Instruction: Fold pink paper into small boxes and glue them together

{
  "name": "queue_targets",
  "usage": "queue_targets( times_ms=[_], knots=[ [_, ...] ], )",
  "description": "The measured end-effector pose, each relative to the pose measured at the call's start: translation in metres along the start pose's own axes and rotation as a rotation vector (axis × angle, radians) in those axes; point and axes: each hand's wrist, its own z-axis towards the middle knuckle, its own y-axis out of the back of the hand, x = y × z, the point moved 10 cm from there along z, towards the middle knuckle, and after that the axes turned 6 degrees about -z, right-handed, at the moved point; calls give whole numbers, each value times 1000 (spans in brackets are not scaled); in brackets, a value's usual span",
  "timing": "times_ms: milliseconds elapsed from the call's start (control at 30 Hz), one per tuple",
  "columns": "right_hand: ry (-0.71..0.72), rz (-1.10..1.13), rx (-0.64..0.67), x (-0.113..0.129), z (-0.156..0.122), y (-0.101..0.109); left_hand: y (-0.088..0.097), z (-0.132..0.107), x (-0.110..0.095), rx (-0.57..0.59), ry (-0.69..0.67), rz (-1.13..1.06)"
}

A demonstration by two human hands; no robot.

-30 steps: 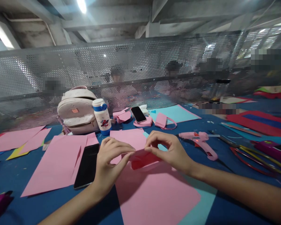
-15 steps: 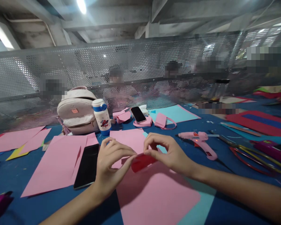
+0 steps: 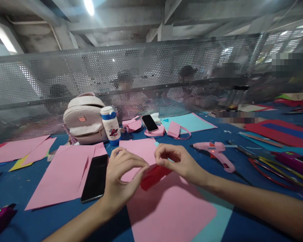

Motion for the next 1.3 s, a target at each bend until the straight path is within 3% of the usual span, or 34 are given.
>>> queue_targets(
  times_ms=[567,867,1300],
  knots=[
    [-6,109,-14,-3,0,-1,1,0,2,-14,34,-27],
    [99,45,-24,6,-2,1,0,0,4,-9,45,-44],
    [62,90,-33,5,-2,-1,1,2,1,-10,38,-48]
  ],
)
